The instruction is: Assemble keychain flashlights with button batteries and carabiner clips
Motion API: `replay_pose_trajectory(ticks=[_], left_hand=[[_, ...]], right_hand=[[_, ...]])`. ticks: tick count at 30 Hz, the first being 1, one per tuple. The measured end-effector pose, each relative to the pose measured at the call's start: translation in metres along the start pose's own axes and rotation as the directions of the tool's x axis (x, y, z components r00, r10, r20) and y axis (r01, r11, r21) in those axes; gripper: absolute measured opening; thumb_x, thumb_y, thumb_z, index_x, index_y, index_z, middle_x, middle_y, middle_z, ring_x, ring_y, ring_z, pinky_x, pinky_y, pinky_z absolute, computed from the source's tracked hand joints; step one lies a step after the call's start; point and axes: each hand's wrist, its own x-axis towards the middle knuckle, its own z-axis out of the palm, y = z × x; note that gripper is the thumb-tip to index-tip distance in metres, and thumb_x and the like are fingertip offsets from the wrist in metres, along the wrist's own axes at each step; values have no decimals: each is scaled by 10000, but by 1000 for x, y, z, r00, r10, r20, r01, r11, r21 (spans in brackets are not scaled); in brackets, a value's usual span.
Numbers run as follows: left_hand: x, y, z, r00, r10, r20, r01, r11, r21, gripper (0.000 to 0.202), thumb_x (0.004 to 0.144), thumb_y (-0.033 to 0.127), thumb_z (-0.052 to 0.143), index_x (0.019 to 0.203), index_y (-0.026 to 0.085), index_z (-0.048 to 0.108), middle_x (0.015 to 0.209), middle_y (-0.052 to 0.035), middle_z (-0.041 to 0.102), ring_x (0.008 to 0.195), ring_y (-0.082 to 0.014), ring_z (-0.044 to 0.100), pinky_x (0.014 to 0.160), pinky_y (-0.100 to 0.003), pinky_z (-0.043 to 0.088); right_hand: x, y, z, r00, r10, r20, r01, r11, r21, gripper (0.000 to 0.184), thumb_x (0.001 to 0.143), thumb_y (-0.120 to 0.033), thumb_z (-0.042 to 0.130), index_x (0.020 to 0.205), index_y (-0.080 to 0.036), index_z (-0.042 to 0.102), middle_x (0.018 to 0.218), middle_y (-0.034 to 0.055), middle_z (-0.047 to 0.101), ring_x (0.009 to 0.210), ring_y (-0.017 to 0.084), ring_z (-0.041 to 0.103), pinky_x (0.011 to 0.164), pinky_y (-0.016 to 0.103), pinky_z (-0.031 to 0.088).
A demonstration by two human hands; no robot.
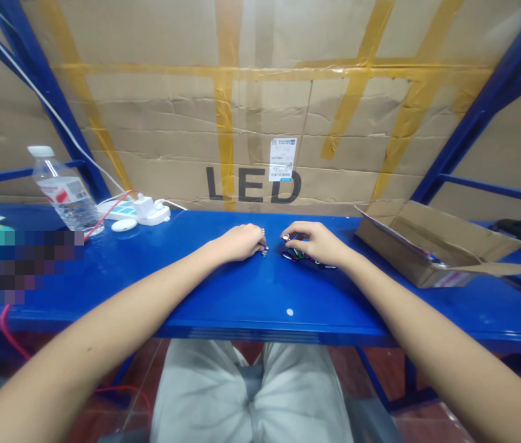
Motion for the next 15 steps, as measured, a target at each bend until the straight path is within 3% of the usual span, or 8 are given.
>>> replay_pose_trajectory(ticks=[3,7,9,12,15], left_hand=[[2,1,-2,999,-44,4,45,996,-82,198,837,156,574,883,212,758,928,-59,742,850,-202,675,726,-275,473],[1,0,-6,986,-156,54,165,949,-267,156,759,118,585,794,182,723,746,-22,725,630,-144,638,581,-234,440],[0,0,-8,985,-170,27,170,938,-303,138,741,109,593,759,177,712,713,-14,717,597,-136,624,562,-235,432],[-1,4,-13,970,-162,-179,100,944,-314,94,780,146,628,776,173,717,747,-20,727,670,-146,642,637,-253,462],[-1,16,-17,899,-105,-426,-37,949,-313,89,846,189,634,842,172,722,823,-27,738,742,-144,653,719,-263,489]], right_hand=[[0,-1,1,1000,13,4,-13,1000,4,155,771,-302,681,877,-204,737,932,63,730,849,217,660,831,382,511],[0,0,1,1000,26,9,-26,1000,7,161,759,-311,687,869,-204,736,921,62,730,855,222,662,836,386,512],[0,1,1,1000,29,9,-29,1000,5,162,760,-310,684,873,-204,734,923,61,729,858,223,661,838,388,512],[0,1,1,999,46,-4,-46,999,-16,155,768,-306,674,872,-206,730,920,58,730,863,224,658,833,383,506],[0,1,2,997,73,-15,-73,997,-16,147,765,-299,671,863,-202,724,898,49,729,838,216,651,808,367,499]])
